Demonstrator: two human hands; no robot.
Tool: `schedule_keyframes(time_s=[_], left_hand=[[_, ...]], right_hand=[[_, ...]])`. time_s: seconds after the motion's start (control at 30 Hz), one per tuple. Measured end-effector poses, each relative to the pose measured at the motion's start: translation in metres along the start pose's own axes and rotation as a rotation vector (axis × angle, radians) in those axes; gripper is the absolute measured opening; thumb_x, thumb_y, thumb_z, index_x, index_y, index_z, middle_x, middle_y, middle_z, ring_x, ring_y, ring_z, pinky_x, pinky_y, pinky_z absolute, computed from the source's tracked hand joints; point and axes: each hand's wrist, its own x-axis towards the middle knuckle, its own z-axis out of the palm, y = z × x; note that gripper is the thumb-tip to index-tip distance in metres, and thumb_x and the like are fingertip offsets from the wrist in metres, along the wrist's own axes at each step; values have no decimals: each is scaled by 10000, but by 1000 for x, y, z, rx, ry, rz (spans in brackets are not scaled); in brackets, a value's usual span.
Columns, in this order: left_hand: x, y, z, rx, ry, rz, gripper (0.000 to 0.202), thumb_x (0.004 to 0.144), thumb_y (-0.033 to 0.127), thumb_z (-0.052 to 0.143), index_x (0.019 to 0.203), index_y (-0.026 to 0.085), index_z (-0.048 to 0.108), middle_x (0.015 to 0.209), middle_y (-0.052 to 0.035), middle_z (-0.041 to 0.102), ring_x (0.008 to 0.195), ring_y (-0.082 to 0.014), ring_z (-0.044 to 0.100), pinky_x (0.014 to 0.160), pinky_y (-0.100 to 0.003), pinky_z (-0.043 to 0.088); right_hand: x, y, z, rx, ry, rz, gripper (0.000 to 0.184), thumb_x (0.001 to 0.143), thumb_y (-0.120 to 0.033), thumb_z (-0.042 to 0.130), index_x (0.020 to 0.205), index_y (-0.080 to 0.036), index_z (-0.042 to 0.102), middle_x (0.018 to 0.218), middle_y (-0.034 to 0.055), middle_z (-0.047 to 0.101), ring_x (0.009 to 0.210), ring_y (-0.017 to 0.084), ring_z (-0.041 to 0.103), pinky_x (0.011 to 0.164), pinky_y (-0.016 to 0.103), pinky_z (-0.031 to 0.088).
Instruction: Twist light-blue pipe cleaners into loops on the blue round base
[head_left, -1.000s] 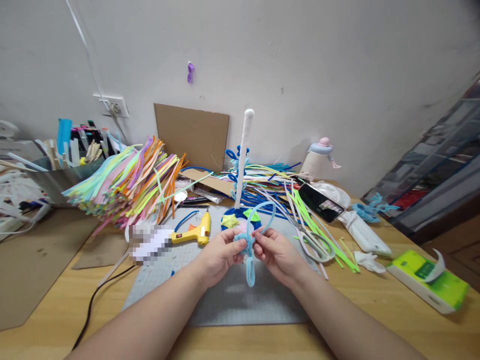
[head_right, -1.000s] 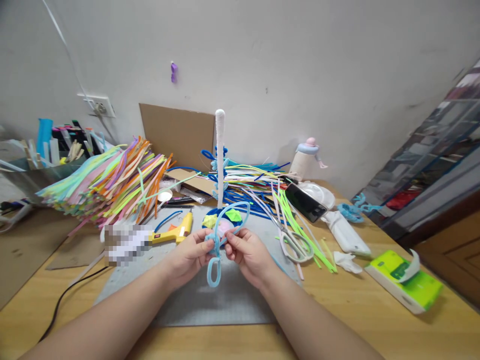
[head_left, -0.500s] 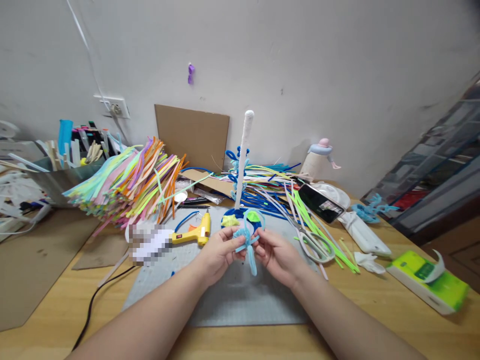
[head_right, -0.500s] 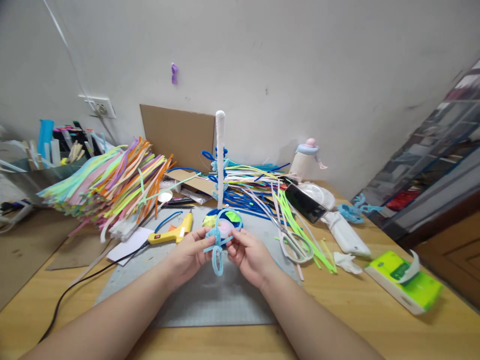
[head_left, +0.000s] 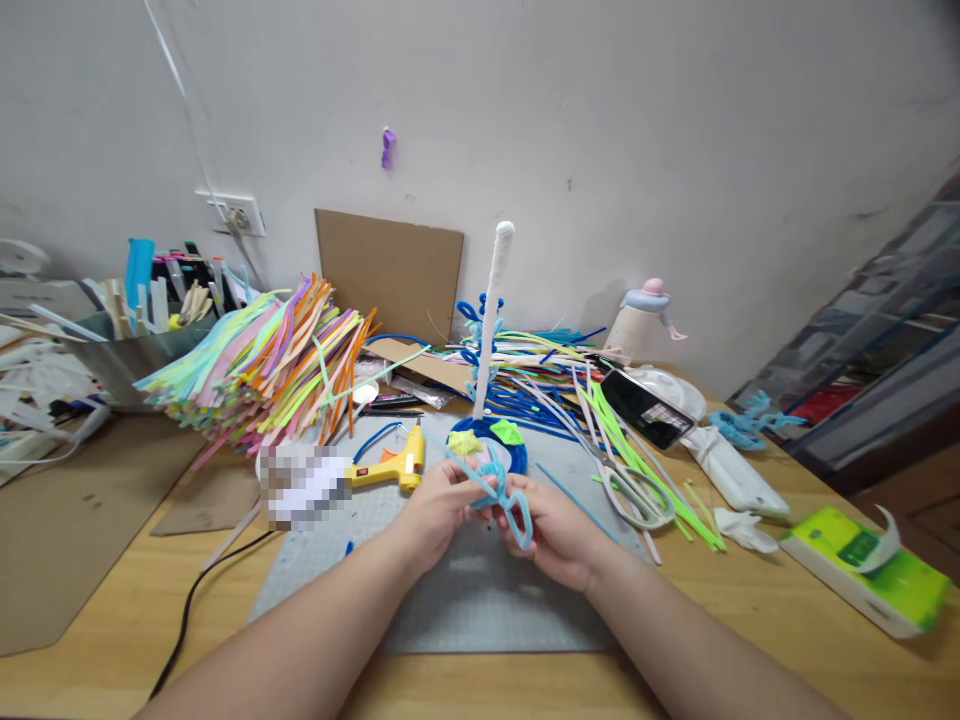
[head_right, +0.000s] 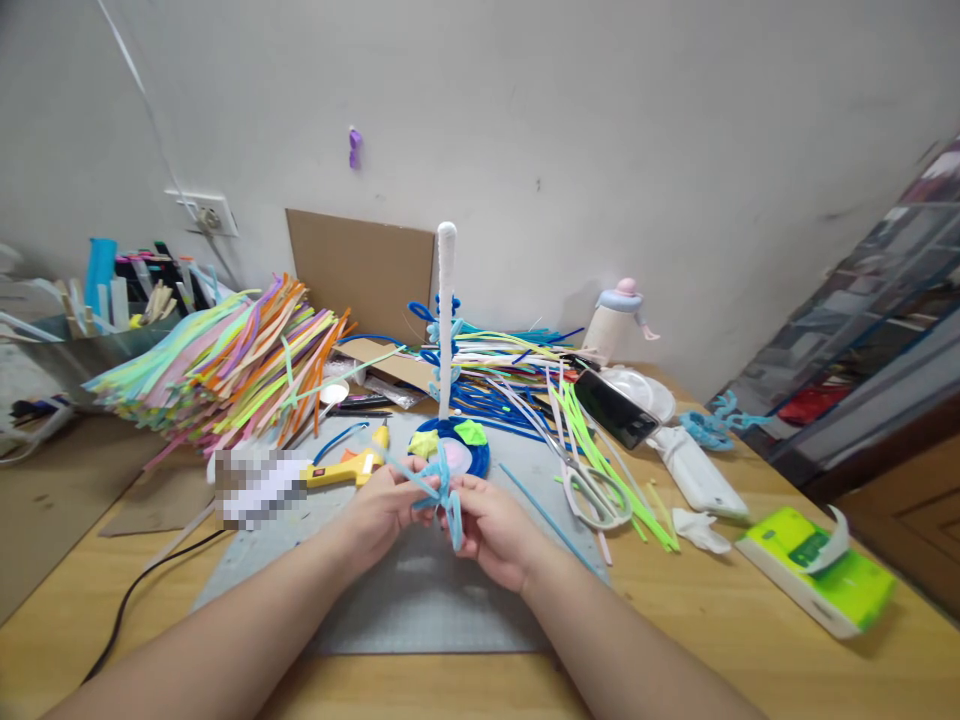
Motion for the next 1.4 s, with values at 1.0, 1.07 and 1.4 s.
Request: schedule_keyframes(time_s=[1.0, 1.07, 1.4], left_hand=[[8, 8, -7, 141, 277, 113, 382, 590, 260, 738, 920, 138, 588, 671, 3, 619, 496, -86, 541, 459, -185, 421], [7, 9, -8, 75, 274, 87, 354, 603, 240, 732, 913, 147, 588, 714, -1, 628, 513, -82, 551, 460, -176, 430], [9, 15, -11, -129, 226, 19, 236, 671, 267, 702, 833, 137, 590, 719, 0, 608, 491, -34, 512, 460, -131, 435]], right_hand=[[-35, -16, 18, -1432, -18, -1164, 152, 792, -97, 445, 843, -217, 523, 871, 14, 663, 911, 173, 582, 979, 422, 209], [-38, -16, 19, -1453, -71, -1206, 166, 784, -79, 439, 837, -216, 517, 861, 3, 669, 896, 162, 584, 980, 425, 207], [-37, -12, 19, -1517, -130, -1223, 175, 795, -69, 455, 877, -215, 504, 840, 6, 657, 847, 147, 560, 935, 429, 288]])
